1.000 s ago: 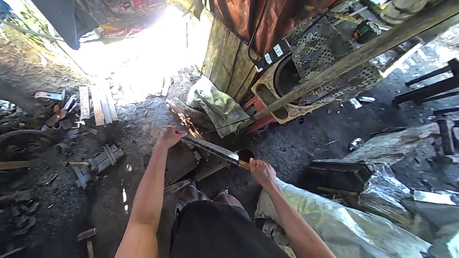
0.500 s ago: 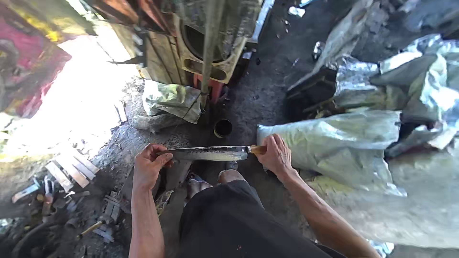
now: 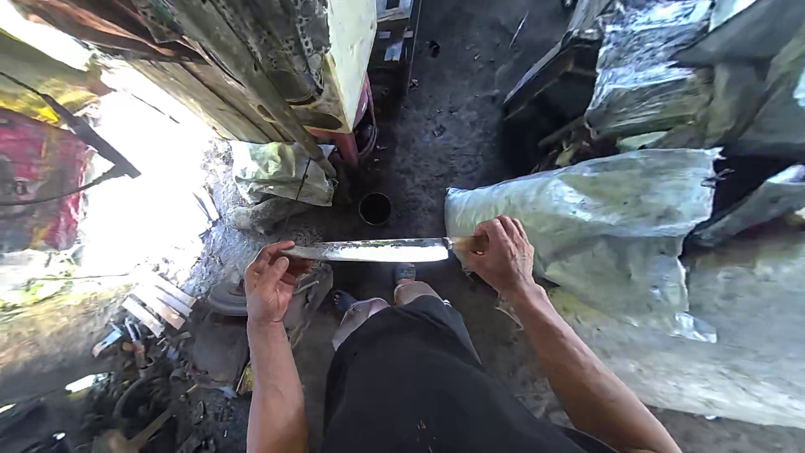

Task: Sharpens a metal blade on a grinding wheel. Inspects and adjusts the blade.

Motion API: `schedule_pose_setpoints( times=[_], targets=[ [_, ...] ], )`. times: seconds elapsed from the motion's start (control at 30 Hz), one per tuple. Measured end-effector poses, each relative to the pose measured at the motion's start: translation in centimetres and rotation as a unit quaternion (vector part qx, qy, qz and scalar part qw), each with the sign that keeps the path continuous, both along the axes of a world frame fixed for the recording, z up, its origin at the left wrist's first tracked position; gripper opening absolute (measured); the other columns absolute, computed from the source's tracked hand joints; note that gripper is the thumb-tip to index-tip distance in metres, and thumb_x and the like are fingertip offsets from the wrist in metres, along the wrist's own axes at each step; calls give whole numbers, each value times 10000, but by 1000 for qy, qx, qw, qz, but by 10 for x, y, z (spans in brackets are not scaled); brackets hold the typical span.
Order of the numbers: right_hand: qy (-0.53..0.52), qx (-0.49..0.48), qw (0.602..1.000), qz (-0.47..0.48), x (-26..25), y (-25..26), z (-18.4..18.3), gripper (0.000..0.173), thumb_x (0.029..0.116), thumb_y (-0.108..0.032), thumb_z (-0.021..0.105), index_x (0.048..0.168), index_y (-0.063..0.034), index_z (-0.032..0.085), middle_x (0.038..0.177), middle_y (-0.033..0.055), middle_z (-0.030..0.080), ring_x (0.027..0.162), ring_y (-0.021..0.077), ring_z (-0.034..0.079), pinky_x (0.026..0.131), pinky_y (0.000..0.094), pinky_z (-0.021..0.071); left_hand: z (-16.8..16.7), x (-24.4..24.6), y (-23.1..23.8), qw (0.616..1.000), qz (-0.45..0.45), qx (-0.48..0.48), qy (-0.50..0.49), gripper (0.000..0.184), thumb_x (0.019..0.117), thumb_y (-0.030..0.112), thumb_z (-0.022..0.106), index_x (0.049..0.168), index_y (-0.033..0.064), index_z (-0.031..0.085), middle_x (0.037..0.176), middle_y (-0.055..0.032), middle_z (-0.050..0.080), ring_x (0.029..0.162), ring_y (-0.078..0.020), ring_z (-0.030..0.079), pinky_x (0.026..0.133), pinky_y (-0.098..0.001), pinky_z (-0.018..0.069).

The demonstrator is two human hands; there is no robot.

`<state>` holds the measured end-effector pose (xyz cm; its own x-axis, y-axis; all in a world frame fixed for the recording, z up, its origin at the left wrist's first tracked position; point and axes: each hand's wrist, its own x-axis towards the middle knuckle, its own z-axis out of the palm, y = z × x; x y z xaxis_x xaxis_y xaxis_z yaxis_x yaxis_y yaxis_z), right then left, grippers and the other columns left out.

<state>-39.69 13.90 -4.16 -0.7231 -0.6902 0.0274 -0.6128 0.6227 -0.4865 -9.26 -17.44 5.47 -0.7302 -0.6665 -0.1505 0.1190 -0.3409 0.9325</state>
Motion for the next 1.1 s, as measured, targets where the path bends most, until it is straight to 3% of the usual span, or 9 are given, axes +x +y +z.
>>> schedule_pose_setpoints(
  times=[0.23,0.33,0.5,0.63,0.8,0.87,0.97,1.03,1.1],
  targets=[
    [-12,1,995,100,-26,-16,-5,375,821,-354,784,1028,-60,674,1057,189,689,1037,415,671,786,593,560,-1,5,22,996,94,-3,-1,280,996,229,655,1226,69,664,1013,-148,732,860,-251,742,807,-439,635],
    [-35,54,987,150,-33,-18,-8,371,868,-421,733,1042,-97,685,1049,149,696,1002,376,686,755,583,567,0,0,34,985,155,-13,-68,193,1007,167,623,1164,63,664,942,-138,740,788,-245,750,760,-429,651],
    [-209,182,921,273,-46,0,-35,461,918,-538,658,1192,-169,691,1089,141,675,960,343,685,773,592,565,-37,-32,31,970,192,36,-142,120,1039,105,544,1116,51,618,868,-103,712,740,-233,728,737,-433,646],
    [-241,154,936,204,-36,39,-62,360,968,-387,645,1226,-139,677,1170,197,620,903,349,686,730,553,590,-98,-62,15,979,117,124,-109,317,1064,362,480,1129,113,664,948,-87,719,882,-250,728,845,-478,619],
    [-166,188,967,53,-30,57,-88,372,924,-305,712,1181,-45,642,1222,252,611,864,416,702,644,574,591,-184,-120,3,959,80,185,-197,157,1020,142,594,1144,74,661,950,-95,728,826,-225,730,816,-460,628],
    [-232,236,943,45,-33,60,-109,449,941,-389,699,1235,-60,620,1146,211,676,926,408,706,722,610,577,-231,-136,-1,953,54,199,-222,204,1019,146,601,1204,79,652,965,-91,726,831,-213,729,807,-442,629],
    [-350,251,901,40,-33,58,-157,573,930,-548,645,1316,-126,612,1030,133,726,927,334,712,806,591,575,-310,-165,-13,940,40,215,-261,185,1017,99,591,1183,32,637,927,-105,726,810,-219,729,789,-439,633],
    [-379,220,898,20,-25,52,-195,482,947,-477,638,1250,-103,670,1020,129,727,928,303,707,841,561,569,-363,-181,-23,930,33,228,-286,200,1016,92,585,1192,10,631,936,-118,719,816,-232,721,778,-440,629],
    [-375,205,904,-11,-17,41,-230,402,949,-391,652,1201,-80,687,1017,134,723,923,290,704,847,540,572,-409,-193,-34,920,25,213,-329,287,1056,195,558,1281,23,605,984,-134,725,836,-250,726,768,-442,627]
  ],
)
